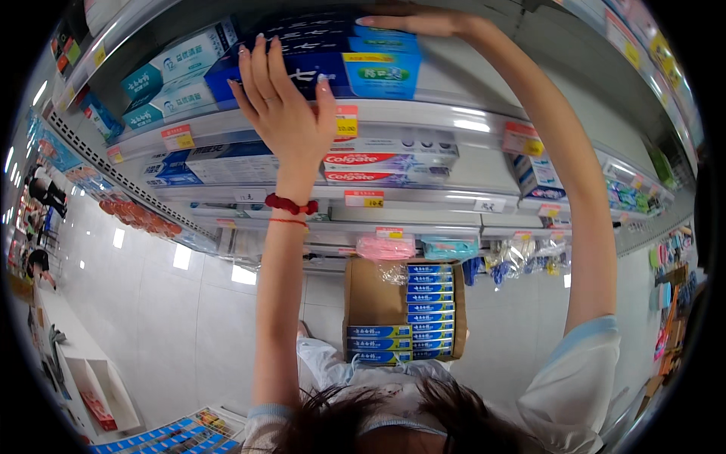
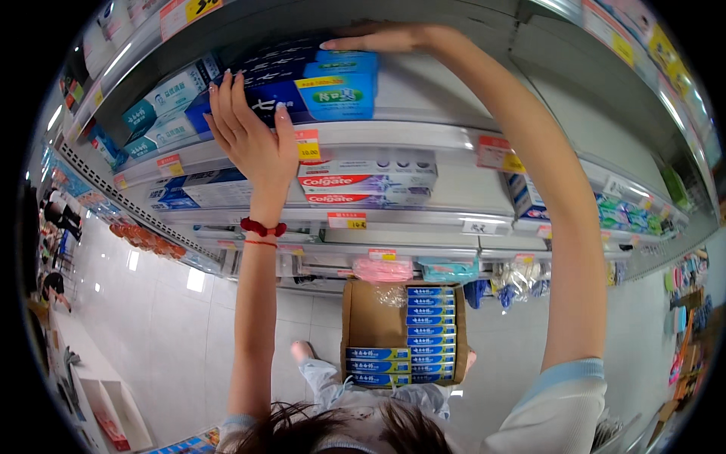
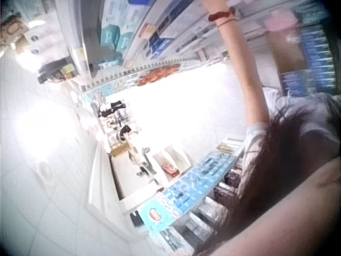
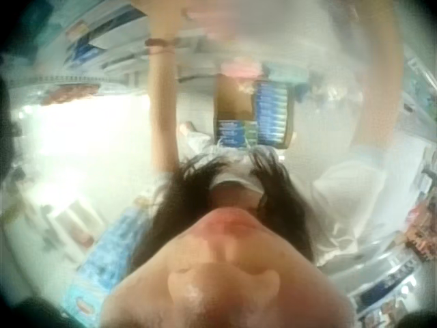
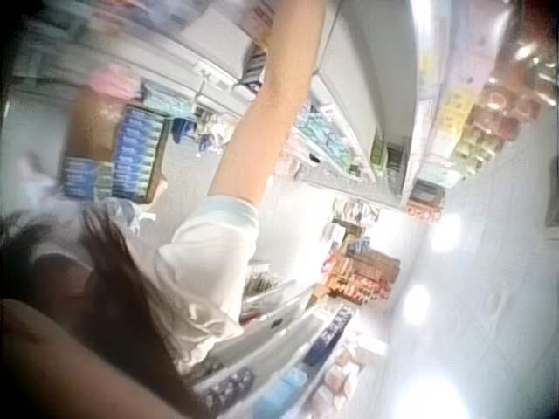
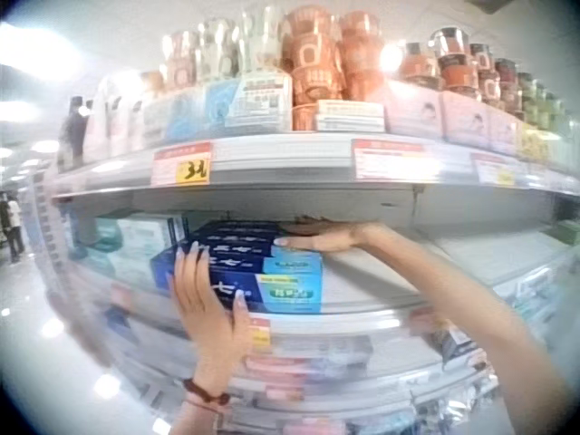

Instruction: The person takes boxes of toothpaste from a cardboard box and places them onto a store shelf. They arrange the boxes in neat rows, filling the available space on the shelf.

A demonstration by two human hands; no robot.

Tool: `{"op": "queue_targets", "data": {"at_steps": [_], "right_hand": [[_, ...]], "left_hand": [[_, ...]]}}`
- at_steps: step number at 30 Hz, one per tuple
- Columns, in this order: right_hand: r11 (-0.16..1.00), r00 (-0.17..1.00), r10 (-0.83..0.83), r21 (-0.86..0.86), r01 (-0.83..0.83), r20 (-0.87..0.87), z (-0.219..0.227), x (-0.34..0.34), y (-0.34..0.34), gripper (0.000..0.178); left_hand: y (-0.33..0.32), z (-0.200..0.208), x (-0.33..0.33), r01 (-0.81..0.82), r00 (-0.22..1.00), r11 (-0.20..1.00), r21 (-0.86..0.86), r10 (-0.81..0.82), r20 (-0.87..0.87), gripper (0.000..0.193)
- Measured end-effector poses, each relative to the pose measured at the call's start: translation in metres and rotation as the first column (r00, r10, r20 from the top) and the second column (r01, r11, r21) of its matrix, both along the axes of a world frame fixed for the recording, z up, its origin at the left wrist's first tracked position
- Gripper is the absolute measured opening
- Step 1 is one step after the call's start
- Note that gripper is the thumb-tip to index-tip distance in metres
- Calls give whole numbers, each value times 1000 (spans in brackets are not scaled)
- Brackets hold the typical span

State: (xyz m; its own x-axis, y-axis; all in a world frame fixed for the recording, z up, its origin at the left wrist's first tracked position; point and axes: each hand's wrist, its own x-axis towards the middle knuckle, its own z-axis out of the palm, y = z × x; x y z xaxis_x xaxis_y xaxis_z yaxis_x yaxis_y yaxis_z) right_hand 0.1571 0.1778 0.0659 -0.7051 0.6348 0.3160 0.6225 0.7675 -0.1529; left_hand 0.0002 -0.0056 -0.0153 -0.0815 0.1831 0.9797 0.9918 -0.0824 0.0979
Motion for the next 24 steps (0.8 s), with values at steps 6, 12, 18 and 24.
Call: {"op": "queue_targets", "data": {"at_steps": [6,12,18,24], "right_hand": [[991,997,70,111,-74,38,11,21,-90,77],[864,841,500,185,-468,-208,25,85,-224,39],[808,805,-7,-477,-345,-593,-125,169,-296,39],[196,783,-577,-970,-145,-233,-408,208,-394,42]], "left_hand": [[-3,7,6,72,997,997,36,-72,-11,54],[-9,2,-9,116,993,987,110,-113,-31,61],[-85,-99,45,410,911,911,-48,-411,-31,63],[-221,-384,100,392,803,191,-900,-548,233,62]]}}
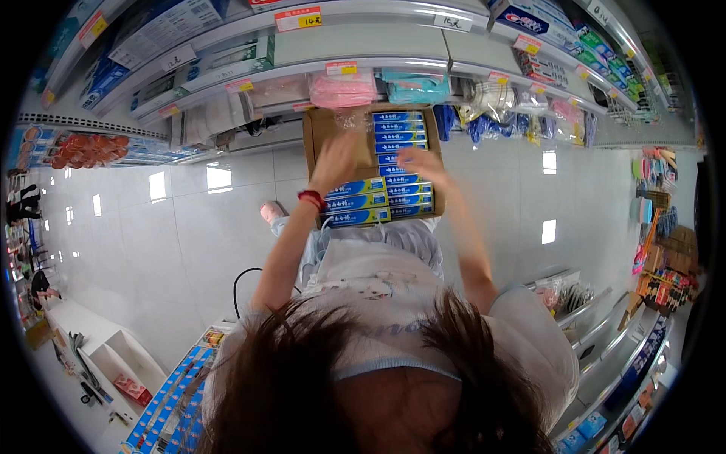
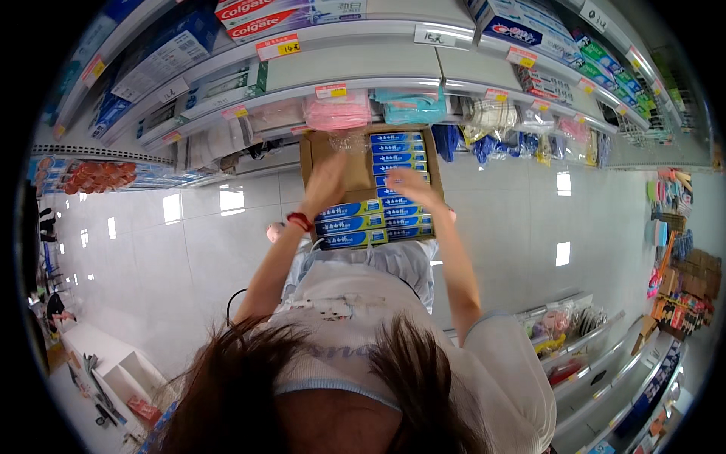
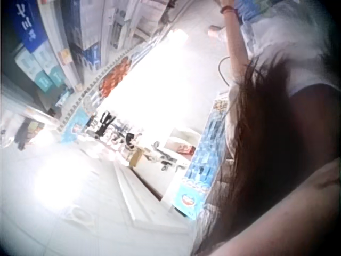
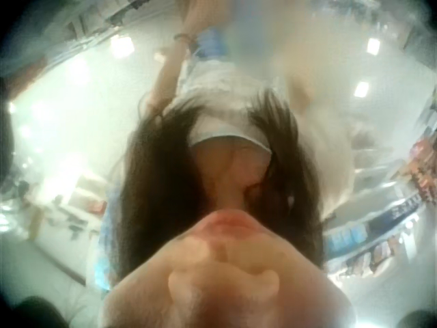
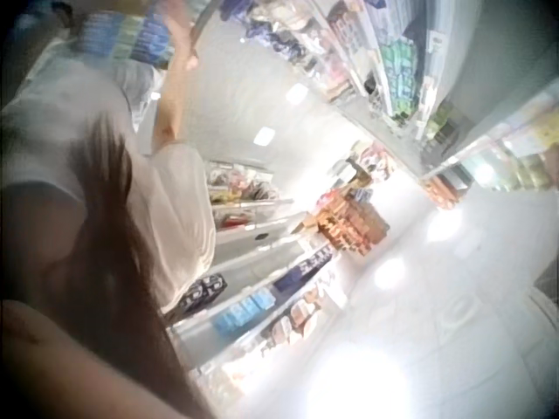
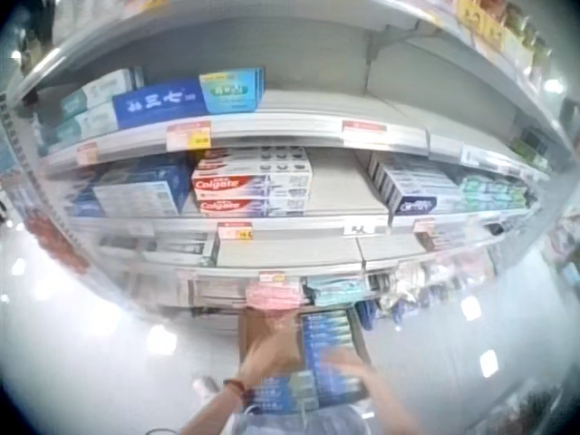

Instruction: The person takes boxes of toothpaste from a cardboard box and places them onto a store shelf. They arrange the boxes in neat rows, filling the available space on the shelf.

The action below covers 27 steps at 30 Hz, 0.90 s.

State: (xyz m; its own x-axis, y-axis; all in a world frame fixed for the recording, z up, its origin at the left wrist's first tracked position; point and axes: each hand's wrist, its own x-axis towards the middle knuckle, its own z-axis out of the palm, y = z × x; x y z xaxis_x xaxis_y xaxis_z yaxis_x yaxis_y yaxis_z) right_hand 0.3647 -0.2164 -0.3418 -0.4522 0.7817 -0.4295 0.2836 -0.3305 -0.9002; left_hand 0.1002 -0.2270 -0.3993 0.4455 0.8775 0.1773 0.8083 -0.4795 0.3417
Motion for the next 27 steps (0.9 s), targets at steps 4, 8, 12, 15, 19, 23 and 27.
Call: {"op": "queue_targets", "data": {"at_steps": [4,8,12,15,19,23,27], "right_hand": [[876,930,-235,-353,328,282,-115,7,-67,35],[863,889,-154,-380,334,432,-168,17,-109,20],[862,895,-101,-411,297,434,-181,21,-117,19],[860,905,-76,-432,272,418,-183,19,-113,22],[887,887,-40,-393,244,460,-198,13,-105,33],[952,862,-19,-255,171,506,-215,4,-97,45],[946,825,-39,-245,212,563,-211,-15,-84,52]], "left_hand": [[-96,-73,14,39,986,717,-696,-142,-91,64],[-76,-50,4,-123,963,55,-991,-234,-132,48],[-99,-95,-22,-268,963,581,-768,194,-188,31],[-103,-115,-36,-275,958,420,-865,200,-208,33],[-117,-123,-45,-128,991,393,-911,90,-101,31],[-138,-127,-51,-173,970,435,-884,228,-78,30],[-162,-163,-71,-182,968,489,-853,239,-70,24]]}}
